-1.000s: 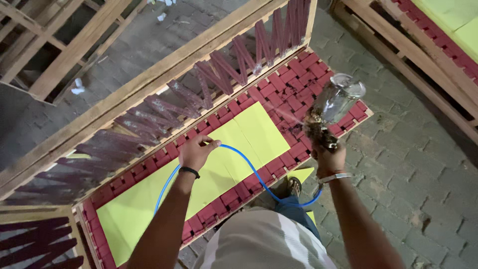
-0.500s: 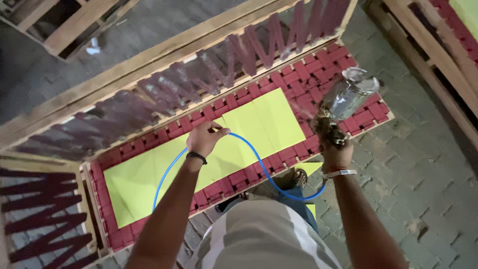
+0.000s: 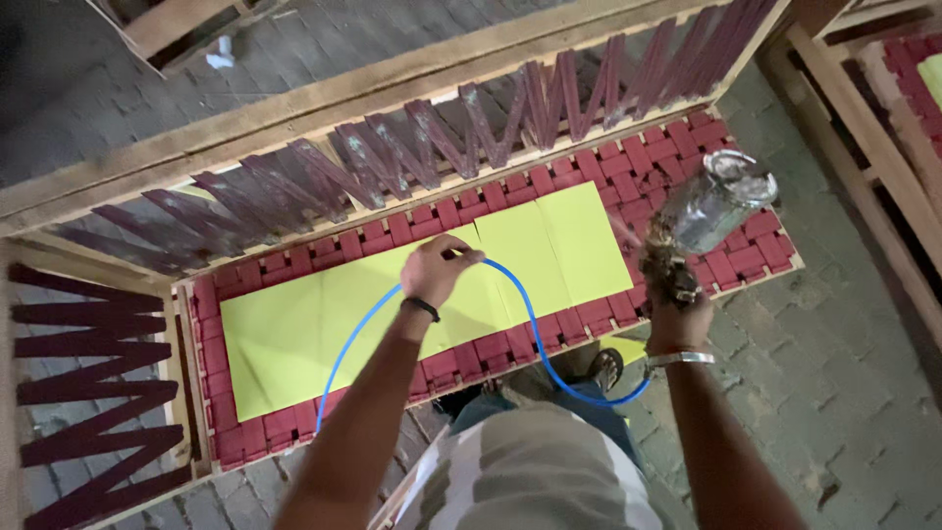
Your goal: The person holds a spray gun connected to a blue hose and sprays adhesive onto yellow foam sheets set in a wooden frame. They then lift and reposition the foam sheets, fit them into the frame, and use a handsaw to trim the foam edges.
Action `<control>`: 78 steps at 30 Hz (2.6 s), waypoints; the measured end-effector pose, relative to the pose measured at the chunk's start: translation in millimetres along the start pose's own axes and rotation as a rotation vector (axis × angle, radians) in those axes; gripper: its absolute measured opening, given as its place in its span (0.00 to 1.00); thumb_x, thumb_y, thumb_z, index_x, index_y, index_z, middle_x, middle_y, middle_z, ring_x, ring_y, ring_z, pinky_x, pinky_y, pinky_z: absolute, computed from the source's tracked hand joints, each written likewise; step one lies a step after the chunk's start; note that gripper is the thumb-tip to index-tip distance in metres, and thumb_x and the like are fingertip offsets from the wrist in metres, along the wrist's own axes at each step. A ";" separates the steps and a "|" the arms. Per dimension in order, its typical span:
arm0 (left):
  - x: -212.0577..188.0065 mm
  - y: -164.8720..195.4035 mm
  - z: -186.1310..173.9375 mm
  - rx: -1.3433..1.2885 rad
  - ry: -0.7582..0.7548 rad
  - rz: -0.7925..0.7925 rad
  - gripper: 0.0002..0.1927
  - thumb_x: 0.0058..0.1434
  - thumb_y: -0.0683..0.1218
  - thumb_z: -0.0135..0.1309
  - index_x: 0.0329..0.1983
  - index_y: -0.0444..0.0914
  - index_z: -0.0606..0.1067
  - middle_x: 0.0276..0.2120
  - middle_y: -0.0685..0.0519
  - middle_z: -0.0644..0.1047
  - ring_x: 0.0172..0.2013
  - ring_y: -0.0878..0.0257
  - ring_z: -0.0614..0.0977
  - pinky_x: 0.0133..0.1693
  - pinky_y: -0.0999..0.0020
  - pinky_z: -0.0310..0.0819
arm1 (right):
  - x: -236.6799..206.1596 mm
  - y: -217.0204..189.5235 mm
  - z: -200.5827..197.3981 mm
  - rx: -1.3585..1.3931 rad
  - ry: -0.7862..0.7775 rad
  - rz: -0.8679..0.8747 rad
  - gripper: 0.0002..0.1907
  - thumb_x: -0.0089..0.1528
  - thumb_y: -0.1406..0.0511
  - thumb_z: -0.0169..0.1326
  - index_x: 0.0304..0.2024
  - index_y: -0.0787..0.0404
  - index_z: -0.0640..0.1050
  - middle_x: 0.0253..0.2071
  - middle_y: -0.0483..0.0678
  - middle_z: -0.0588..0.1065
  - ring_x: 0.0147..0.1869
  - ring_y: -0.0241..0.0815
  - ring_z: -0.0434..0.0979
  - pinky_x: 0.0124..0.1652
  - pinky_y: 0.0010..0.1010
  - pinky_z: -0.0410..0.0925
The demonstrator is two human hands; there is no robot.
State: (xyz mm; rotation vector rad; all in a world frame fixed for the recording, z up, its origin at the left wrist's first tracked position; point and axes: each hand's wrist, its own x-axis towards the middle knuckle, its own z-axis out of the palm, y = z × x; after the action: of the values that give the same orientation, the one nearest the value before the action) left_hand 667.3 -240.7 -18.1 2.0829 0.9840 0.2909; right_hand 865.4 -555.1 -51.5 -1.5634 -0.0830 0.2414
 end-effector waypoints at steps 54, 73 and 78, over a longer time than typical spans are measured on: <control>-20.5 22.7 2.4 0.035 -0.024 0.001 0.21 0.49 0.64 0.67 0.36 0.46 0.84 0.30 0.55 0.83 0.31 0.61 0.83 0.35 0.62 0.77 | 14.1 -13.9 -29.2 -0.102 -0.070 -0.132 0.26 0.61 0.76 0.58 0.63 0.66 0.75 0.36 0.44 0.78 0.32 0.33 0.75 0.29 0.27 0.70; 28.9 44.7 36.9 0.019 -0.030 0.044 0.21 0.50 0.64 0.67 0.36 0.46 0.84 0.29 0.56 0.83 0.30 0.63 0.83 0.34 0.63 0.76 | 37.7 -30.6 -42.3 0.074 0.066 -0.142 0.28 0.61 0.77 0.58 0.65 0.64 0.74 0.42 0.42 0.78 0.36 0.29 0.74 0.32 0.23 0.69; 25.1 63.5 58.2 0.039 -0.101 0.019 0.20 0.50 0.63 0.67 0.37 0.46 0.84 0.27 0.56 0.82 0.29 0.62 0.83 0.33 0.63 0.76 | 51.3 -23.6 -57.5 -0.085 0.092 -0.056 0.22 0.63 0.70 0.62 0.61 0.61 0.80 0.36 0.40 0.77 0.30 0.29 0.70 0.28 0.24 0.65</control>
State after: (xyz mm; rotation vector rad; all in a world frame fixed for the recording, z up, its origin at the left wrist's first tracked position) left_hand 748.0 -279.5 -12.0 2.1216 0.9168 0.1753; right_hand 929.4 -600.7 -33.8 -1.6522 -0.0657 0.1226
